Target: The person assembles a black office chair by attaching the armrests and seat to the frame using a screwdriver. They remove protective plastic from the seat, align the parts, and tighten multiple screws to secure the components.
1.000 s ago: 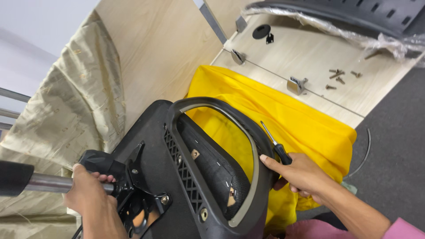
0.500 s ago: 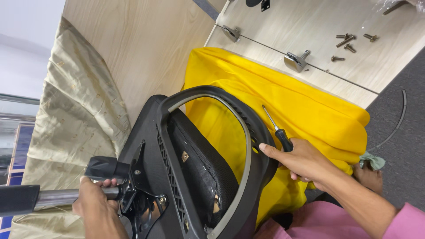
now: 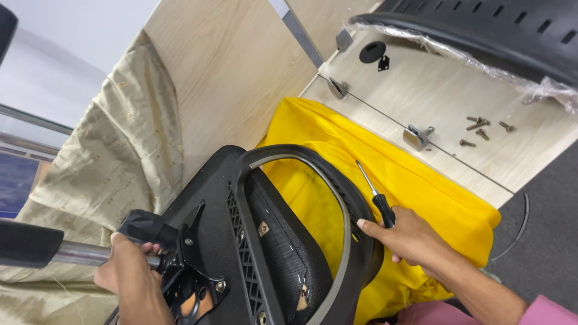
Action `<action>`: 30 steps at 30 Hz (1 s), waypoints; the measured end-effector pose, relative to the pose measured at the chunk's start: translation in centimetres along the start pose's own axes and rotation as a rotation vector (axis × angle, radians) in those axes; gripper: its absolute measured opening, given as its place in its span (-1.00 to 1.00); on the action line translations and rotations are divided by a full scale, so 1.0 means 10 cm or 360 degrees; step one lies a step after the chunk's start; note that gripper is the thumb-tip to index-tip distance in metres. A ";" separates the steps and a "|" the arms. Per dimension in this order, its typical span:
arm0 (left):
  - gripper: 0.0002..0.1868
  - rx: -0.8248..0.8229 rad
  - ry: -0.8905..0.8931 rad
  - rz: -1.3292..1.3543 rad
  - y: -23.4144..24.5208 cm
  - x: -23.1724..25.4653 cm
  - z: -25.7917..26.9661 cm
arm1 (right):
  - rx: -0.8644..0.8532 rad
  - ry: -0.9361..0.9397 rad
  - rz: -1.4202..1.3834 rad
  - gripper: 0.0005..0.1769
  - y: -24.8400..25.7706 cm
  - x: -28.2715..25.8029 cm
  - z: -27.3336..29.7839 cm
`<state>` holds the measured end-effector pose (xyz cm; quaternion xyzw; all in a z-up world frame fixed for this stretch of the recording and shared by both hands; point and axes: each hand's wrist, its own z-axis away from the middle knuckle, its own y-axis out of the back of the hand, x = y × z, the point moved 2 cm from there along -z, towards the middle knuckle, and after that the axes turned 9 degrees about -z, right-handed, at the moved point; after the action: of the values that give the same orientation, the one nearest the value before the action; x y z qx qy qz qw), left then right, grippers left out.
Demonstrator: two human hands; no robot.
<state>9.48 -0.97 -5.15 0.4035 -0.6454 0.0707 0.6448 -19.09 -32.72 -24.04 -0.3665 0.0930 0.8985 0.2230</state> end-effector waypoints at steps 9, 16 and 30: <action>-0.65 -0.0073 -0.0142 0.0070 0.04 0.02 0.12 | 0.0125 0.0160 0.0542 -0.38 -0.07 -0.04 -0.12; -0.63 -0.0076 0.0012 -0.0046 0.11 0.11 0.25 | 0.0261 0.0477 0.0734 -0.38 -0.30 -0.63 -0.02; -0.02 0.0203 0.0473 -0.0720 0.22 0.34 0.67 | -0.0628 0.0281 -0.0283 -0.63 -0.96 -1.41 -0.05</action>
<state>3.46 -5.12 -2.22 0.5624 -0.4314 0.0237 0.7050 -5.34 -29.13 -14.55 -0.4869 -0.0980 0.8405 0.2165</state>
